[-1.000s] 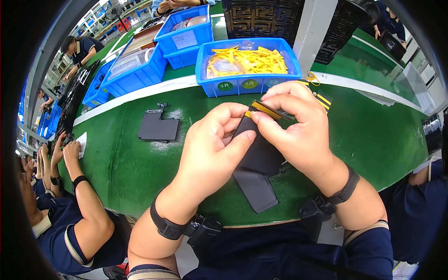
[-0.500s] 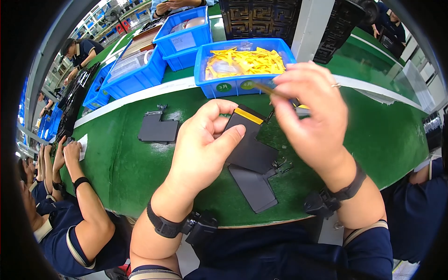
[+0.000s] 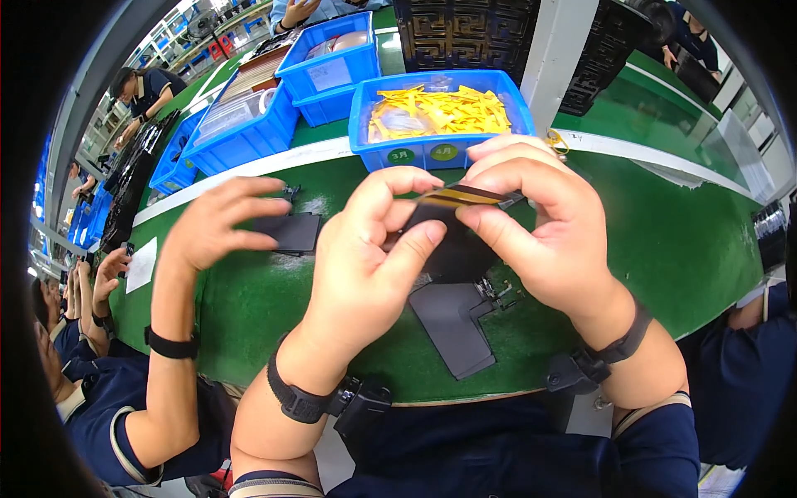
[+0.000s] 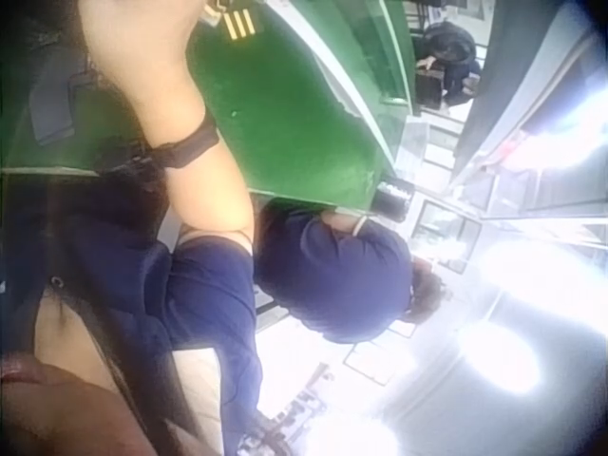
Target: Applying adhesive strips or yellow tape to black plastic housings for electronic components on a production line.
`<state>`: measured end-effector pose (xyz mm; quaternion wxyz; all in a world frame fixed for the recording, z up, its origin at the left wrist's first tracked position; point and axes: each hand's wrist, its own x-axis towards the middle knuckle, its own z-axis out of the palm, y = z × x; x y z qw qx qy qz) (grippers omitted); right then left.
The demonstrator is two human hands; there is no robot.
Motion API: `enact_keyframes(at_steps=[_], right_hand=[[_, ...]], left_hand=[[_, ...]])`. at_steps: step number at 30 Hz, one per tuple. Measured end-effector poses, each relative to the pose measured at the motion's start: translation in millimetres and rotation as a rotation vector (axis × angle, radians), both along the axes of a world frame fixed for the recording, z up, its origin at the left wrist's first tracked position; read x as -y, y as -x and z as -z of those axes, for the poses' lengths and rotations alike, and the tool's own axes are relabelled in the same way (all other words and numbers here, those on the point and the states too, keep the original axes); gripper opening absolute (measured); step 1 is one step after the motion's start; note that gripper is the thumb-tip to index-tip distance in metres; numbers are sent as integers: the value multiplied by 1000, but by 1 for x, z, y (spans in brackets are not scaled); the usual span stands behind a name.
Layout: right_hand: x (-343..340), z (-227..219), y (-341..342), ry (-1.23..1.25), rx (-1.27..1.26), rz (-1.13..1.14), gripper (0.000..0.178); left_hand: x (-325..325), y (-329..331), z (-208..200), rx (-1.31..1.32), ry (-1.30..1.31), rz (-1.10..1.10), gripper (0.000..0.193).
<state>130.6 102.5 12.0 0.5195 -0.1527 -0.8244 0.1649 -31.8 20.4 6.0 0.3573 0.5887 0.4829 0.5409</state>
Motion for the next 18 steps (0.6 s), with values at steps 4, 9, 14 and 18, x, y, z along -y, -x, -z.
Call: enact_keyframes(at_steps=[4, 9, 14, 18], right_hand=[[3, -3, 3, 127, -27, -179, 14], [6, 3, 4, 169, -172, 172, 12], [6, 7, 7, -8, -79, 134, 14], [9, 8, 8, 114, -66, 131, 15]], left_hand=[[-2, -6, 6, 36, -91, -2, 36], [-5, 1, 3, 431, 23, 69, 30], [-4, -1, 3, 477, 37, 37, 31], [-3, -4, 3, 407, 28, -5, 31]])
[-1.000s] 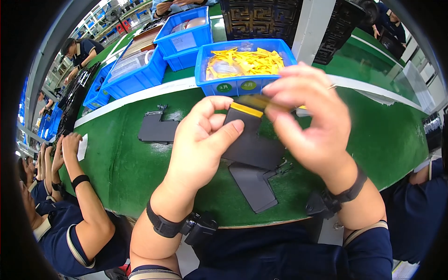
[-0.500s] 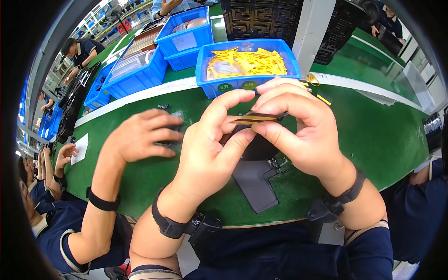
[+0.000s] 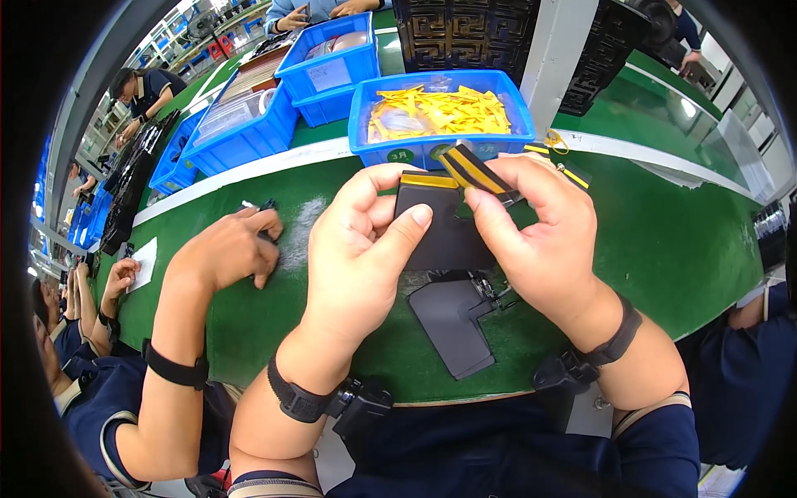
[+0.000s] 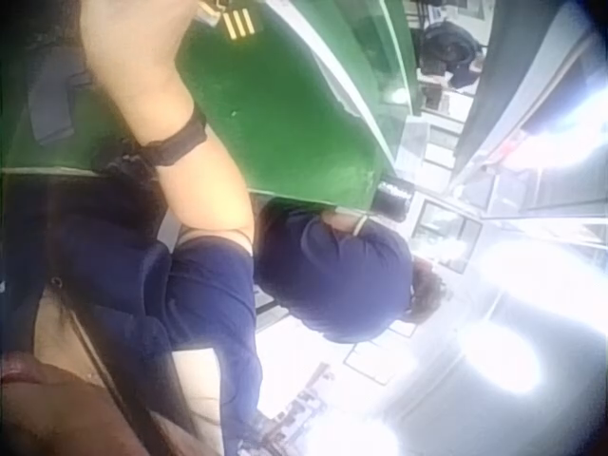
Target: Applying adhesive strips or yellow tape to black plastic housings for electronic components on a production line.
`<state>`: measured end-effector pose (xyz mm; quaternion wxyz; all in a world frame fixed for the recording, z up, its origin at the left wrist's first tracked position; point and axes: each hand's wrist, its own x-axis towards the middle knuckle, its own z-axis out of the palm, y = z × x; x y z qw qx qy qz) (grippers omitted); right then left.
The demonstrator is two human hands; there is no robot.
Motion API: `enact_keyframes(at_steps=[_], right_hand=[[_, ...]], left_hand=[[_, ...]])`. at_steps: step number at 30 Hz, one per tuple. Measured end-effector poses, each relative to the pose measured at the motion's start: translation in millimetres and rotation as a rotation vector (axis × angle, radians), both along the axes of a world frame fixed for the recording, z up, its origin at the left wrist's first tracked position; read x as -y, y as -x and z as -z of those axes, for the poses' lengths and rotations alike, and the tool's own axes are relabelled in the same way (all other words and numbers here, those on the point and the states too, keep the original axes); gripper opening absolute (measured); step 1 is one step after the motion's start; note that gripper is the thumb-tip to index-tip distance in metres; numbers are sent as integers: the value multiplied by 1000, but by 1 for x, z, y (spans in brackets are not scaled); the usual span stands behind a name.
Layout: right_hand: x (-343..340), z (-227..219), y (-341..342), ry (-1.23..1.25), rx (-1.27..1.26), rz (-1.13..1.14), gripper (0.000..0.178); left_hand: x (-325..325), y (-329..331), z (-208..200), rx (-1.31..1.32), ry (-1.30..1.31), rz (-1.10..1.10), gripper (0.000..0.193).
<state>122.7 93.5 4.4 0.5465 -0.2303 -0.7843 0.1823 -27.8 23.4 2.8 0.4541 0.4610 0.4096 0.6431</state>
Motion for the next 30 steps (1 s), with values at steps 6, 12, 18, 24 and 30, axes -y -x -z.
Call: enact_keyframes(at_steps=[6, 12, 18, 24, 30], right_hand=[[-2, 3, 0, 79, -18, 18, 16], [-2, 1, 0, 158, -22, 20, 15], [-4, 4, 4, 27, -1, 54, 12], [-2, 1, 8, -85, -38, 11, 13], [-67, 6, -15, -108, 235, 486, 20]], left_hand=[[1, -5, 1, -116, -40, -46, 29], [2, -9, 3, -199, -74, -132, 28], [2, -13, 8, -299, -123, -204, 27], [-2, -4, 6, -438, -84, -264, 25], [-5, 1, 3, -211, 76, -176, 26]])
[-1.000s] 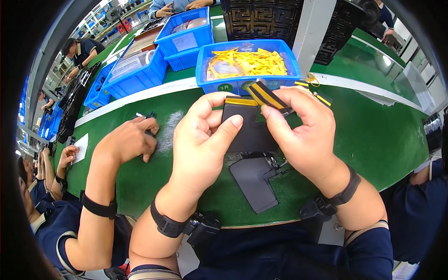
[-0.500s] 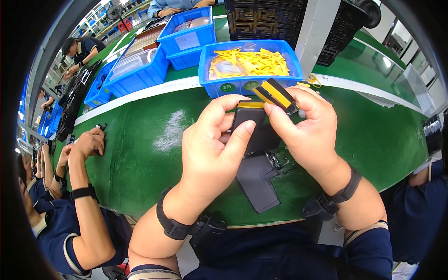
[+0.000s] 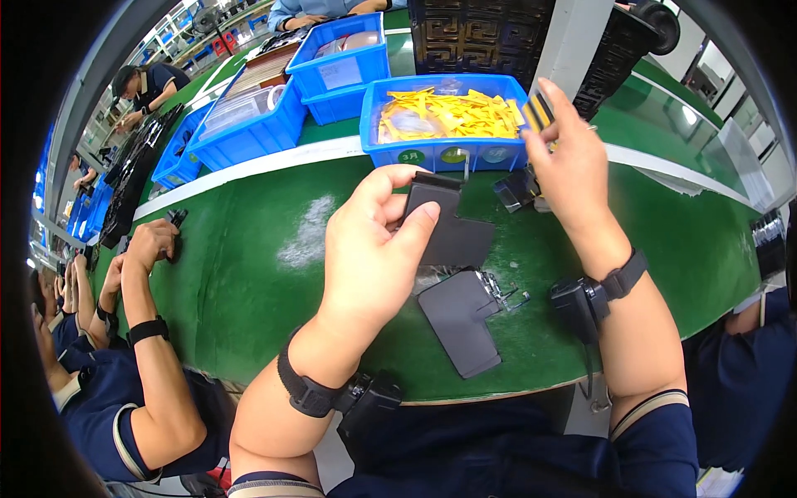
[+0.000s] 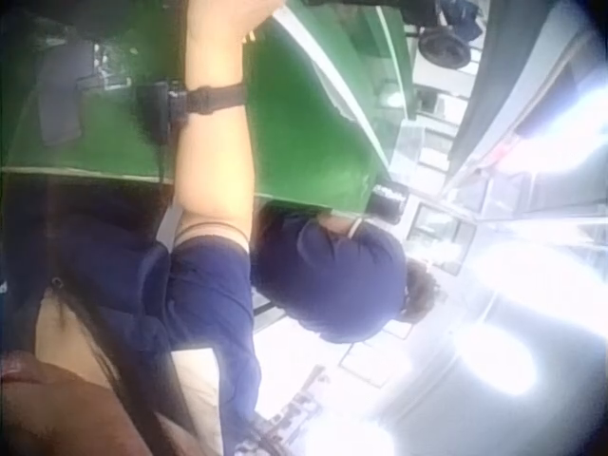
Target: Applying adhesive strips or yellow tape to black plastic housings for electronic components on a production line.
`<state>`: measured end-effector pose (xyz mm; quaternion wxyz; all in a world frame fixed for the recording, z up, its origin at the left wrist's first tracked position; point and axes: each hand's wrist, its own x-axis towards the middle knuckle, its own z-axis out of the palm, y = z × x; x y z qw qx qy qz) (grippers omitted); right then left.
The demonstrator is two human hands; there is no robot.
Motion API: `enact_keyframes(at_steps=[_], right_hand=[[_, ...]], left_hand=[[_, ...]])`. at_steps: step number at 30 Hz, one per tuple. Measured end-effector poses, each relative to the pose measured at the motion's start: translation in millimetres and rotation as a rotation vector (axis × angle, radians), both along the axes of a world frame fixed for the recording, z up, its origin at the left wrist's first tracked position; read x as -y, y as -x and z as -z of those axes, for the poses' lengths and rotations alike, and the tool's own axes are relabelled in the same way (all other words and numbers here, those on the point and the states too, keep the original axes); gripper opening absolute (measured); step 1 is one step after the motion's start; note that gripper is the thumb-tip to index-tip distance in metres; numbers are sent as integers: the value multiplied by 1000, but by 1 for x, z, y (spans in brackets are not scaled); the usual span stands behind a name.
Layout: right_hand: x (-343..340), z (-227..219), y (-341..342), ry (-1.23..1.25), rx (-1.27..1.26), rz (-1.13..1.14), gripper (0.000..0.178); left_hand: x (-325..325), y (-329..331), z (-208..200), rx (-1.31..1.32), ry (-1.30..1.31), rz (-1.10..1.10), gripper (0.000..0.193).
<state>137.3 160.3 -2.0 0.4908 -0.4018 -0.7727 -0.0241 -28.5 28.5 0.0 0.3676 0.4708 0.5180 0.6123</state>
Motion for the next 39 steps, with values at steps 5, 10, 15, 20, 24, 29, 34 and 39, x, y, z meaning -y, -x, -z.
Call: enact_keyframes(at_steps=[5, 10, 15, 20, 24, 29, 34, 39], right_hand=[[23, -7, 5, 154, -175, -391, 21], [40, -11, 5, 257, -262, -511, 15], [43, -12, 3, 246, -164, -507, 14], [41, -4, 5, 526, -370, -665, 15], [43, -4, 5, 533, -319, -660, 17], [45, -6, 5, 482, -226, -610, 16], [47, -5, 7, 518, -285, -623, 18], [53, -1, 14, 625, -452, -745, 37]], left_hand=[[2, 1, -2, 67, -30, 111, 28], [5, 0, -4, 55, -97, 171, 28], [4, 1, -4, 64, -89, 182, 27], [3, 1, -2, 88, -84, 172, 26], [3, 2, -2, 89, -67, 169, 26], [3, 3, -2, 71, -49, 165, 27], [-4, 40, -7, -58, -120, 15, 30], [-5, 121, -7, -891, 129, -537, 27]])
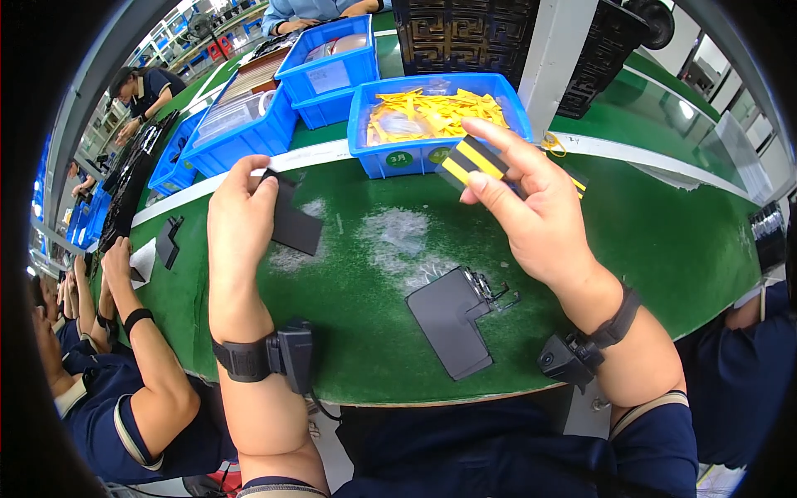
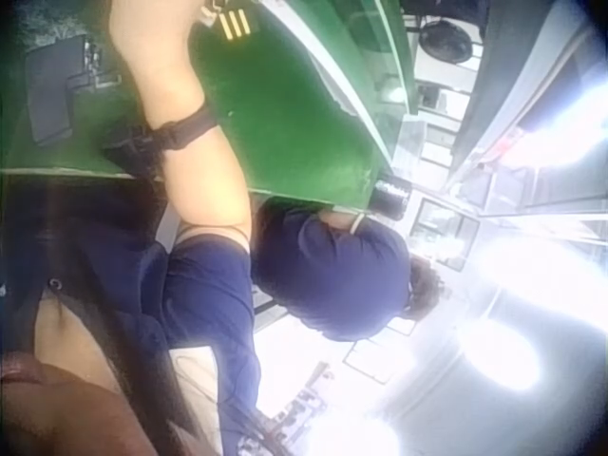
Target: Applying adhesive strips or yellow tape to black plastic housings for electronic components on a production line.
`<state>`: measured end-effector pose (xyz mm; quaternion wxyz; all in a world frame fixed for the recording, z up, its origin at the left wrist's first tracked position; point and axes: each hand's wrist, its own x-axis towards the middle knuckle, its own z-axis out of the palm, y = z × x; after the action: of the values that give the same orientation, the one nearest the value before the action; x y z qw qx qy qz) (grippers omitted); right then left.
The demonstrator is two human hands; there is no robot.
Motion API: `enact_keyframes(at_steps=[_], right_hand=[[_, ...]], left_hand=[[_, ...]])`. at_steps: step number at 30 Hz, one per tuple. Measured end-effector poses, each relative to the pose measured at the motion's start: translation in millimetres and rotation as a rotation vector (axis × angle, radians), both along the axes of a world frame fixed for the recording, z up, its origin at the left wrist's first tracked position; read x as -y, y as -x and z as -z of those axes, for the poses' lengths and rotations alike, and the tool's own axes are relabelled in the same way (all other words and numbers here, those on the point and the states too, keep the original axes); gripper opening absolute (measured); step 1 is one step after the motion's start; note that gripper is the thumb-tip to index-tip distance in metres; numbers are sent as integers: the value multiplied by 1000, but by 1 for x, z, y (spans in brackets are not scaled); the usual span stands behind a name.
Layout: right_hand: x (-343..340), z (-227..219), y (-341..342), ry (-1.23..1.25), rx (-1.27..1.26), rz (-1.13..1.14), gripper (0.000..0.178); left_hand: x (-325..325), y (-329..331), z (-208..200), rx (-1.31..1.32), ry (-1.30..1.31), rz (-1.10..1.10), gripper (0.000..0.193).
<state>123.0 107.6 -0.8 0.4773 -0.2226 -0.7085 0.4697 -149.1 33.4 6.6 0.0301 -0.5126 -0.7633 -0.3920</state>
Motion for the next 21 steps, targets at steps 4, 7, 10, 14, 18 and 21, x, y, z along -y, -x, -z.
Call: enact_keyframes(at_steps=[4, 7, 10, 14, 18, 21], right_hand=[[7, -2, 1, 74, 15, -105, 52], [7, 4, 3, 119, 9, -160, 53], [5, 10, 6, -207, 100, 40, 34], [6, 3, 2, -202, 187, 180, 9], [3, 2, 1, -194, 104, 275, 11], [-5, 3, -5, 139, 85, 188, 13]], left_hand=[[-4, -33, -1, 34, -161, 134, 28], [-1, -88, -6, 363, -152, 640, 29], [-1, -102, 0, 386, -125, 663, 24], [-4, -98, 4, 821, 54, 679, 16], [-12, -85, 19, 630, 247, 556, 17], [-11, -79, 27, -125, 344, 435, 25]])
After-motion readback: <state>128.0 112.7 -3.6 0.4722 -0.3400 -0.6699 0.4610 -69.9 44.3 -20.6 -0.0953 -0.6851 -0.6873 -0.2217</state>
